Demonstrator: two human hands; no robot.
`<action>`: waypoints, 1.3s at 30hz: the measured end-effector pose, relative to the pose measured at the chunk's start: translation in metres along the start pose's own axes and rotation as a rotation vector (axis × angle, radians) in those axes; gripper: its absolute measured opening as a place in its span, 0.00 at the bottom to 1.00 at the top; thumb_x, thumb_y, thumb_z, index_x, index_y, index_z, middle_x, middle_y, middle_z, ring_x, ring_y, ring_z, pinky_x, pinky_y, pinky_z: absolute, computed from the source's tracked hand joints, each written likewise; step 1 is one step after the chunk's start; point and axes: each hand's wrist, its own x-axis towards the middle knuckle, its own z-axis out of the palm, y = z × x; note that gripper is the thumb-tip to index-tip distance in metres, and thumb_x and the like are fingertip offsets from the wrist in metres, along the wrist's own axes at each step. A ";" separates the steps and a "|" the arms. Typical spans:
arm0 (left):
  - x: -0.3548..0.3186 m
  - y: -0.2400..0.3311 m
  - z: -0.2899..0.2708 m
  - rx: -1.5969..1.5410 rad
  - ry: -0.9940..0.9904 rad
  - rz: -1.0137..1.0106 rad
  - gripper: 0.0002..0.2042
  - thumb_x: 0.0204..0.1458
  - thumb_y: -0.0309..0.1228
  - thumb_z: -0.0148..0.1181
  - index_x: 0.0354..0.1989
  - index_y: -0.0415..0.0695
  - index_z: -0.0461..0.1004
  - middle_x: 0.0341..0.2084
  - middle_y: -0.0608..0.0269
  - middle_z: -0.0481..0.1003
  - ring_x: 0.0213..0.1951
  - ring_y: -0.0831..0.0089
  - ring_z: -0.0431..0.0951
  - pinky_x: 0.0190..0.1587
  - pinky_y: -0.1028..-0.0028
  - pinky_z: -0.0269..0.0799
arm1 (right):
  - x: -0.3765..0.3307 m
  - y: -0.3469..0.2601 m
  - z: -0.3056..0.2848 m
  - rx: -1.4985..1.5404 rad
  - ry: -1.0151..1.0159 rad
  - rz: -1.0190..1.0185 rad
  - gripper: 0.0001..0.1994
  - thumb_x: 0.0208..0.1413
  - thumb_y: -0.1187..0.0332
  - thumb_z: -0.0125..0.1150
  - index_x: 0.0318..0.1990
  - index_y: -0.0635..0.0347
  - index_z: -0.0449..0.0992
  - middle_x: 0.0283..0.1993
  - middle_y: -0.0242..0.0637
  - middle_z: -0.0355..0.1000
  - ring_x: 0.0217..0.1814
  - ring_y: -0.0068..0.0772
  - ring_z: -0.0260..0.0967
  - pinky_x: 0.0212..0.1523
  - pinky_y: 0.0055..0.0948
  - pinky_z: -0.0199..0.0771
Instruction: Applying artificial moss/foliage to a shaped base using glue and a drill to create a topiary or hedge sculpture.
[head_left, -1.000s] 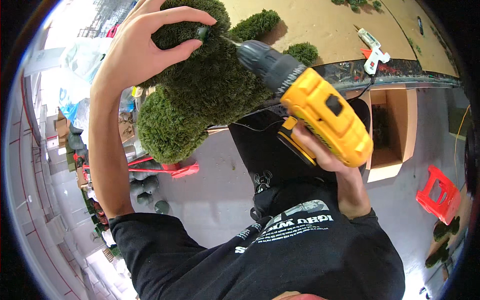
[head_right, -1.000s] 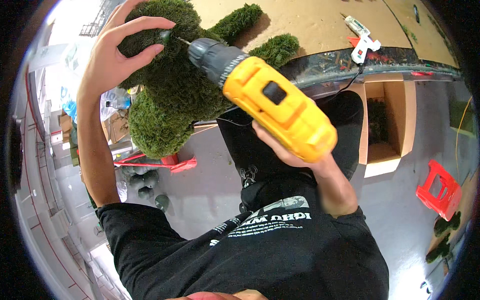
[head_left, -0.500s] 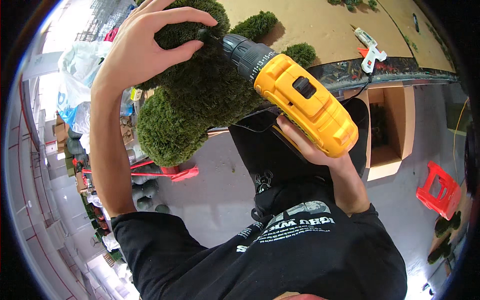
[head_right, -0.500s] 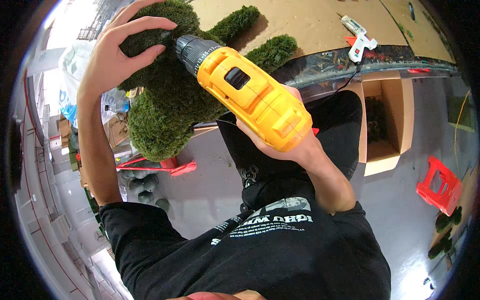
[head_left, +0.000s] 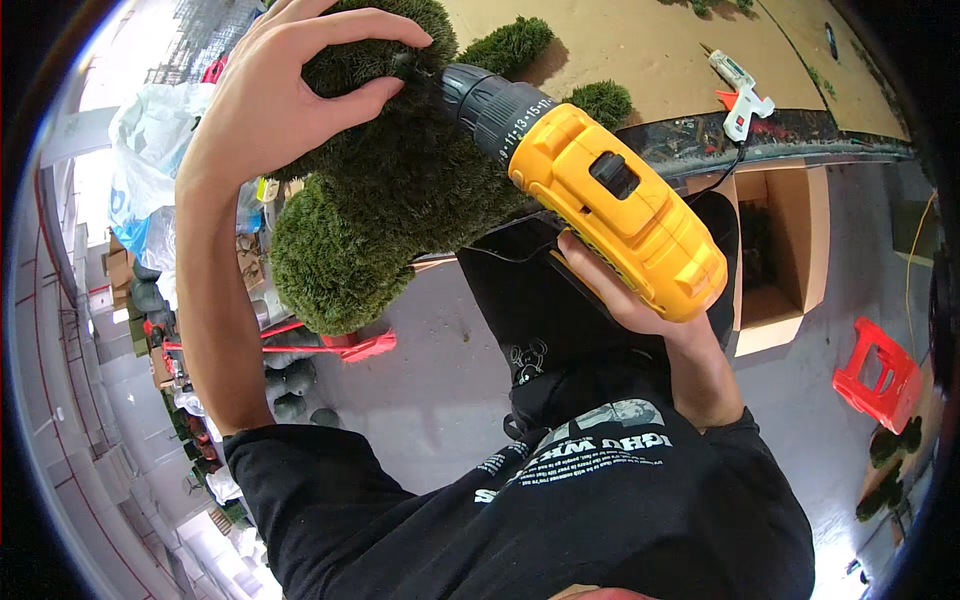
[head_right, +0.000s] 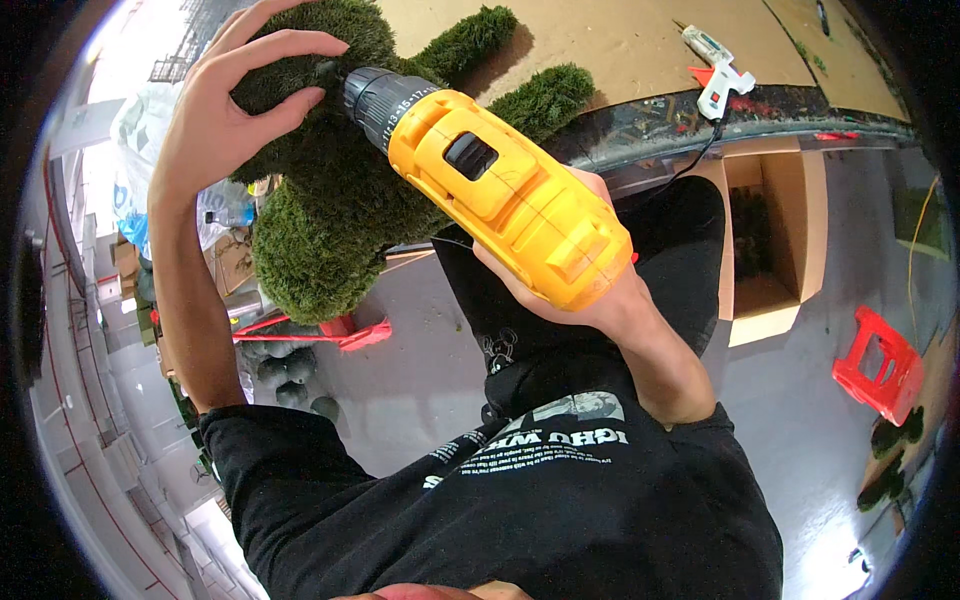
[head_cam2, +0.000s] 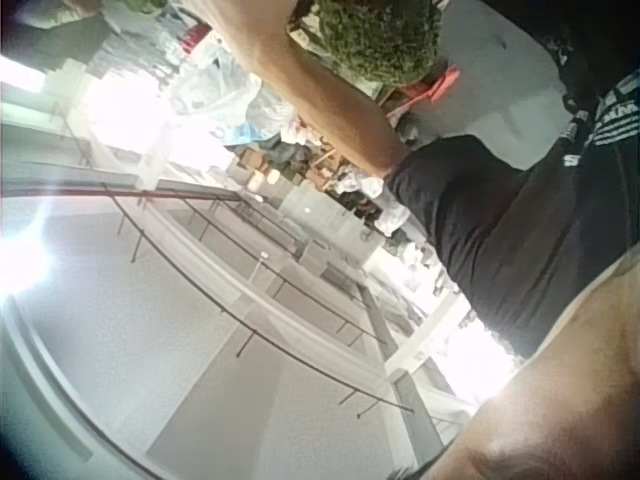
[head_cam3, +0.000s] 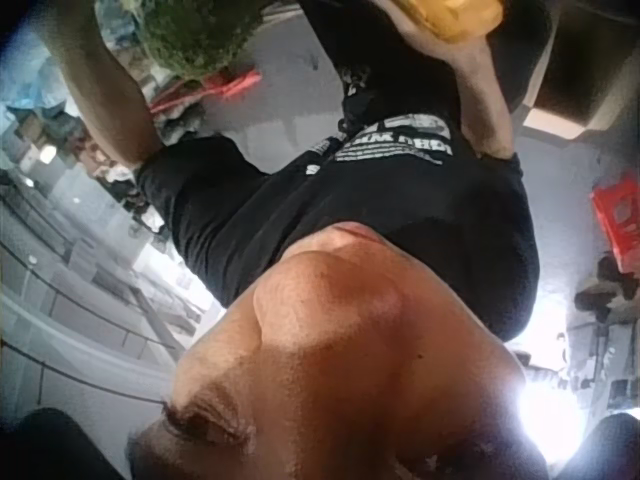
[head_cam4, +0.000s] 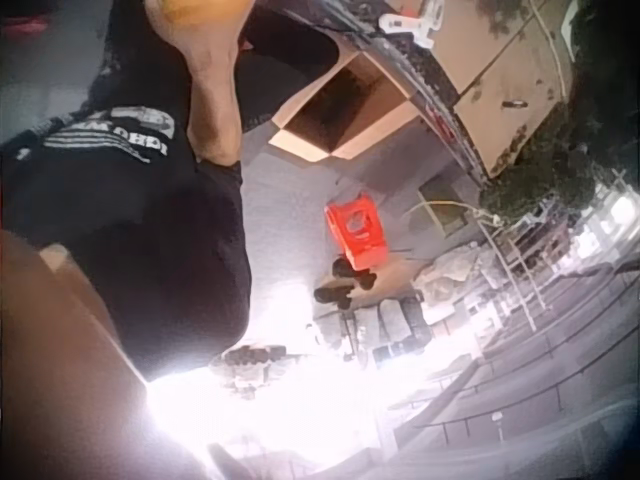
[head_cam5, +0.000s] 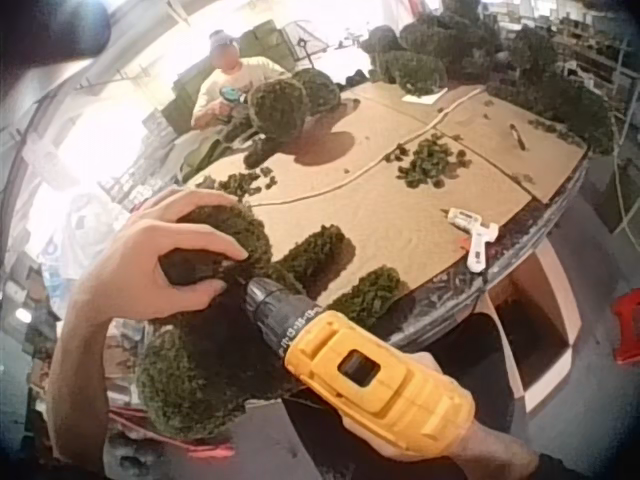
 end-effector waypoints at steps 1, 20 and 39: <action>0.000 0.000 0.000 0.007 -0.001 0.002 0.17 0.42 0.27 0.72 0.44 0.50 0.85 0.61 0.49 0.72 0.63 0.49 0.71 0.65 0.54 0.67 | 0.001 0.000 0.000 -0.009 -0.010 -0.018 0.18 0.52 0.66 0.74 0.52 0.51 0.83 0.54 0.31 0.81 0.60 0.43 0.71 0.63 0.41 0.63; 0.005 0.019 -0.007 -0.019 -0.090 -0.165 0.17 0.42 0.25 0.71 0.44 0.49 0.85 0.61 0.49 0.72 0.64 0.50 0.71 0.64 0.54 0.69 | -0.003 -0.004 0.001 -0.015 -0.009 -0.015 0.19 0.52 0.66 0.74 0.53 0.49 0.83 0.56 0.32 0.79 0.62 0.45 0.68 0.62 0.41 0.66; 0.006 0.031 -0.004 0.070 -0.053 -0.157 0.18 0.41 0.24 0.71 0.45 0.48 0.85 0.61 0.50 0.72 0.63 0.51 0.71 0.63 0.55 0.69 | -0.005 -0.002 0.002 -0.019 0.010 -0.018 0.22 0.50 0.66 0.76 0.54 0.52 0.82 0.57 0.35 0.78 0.63 0.46 0.66 0.63 0.40 0.63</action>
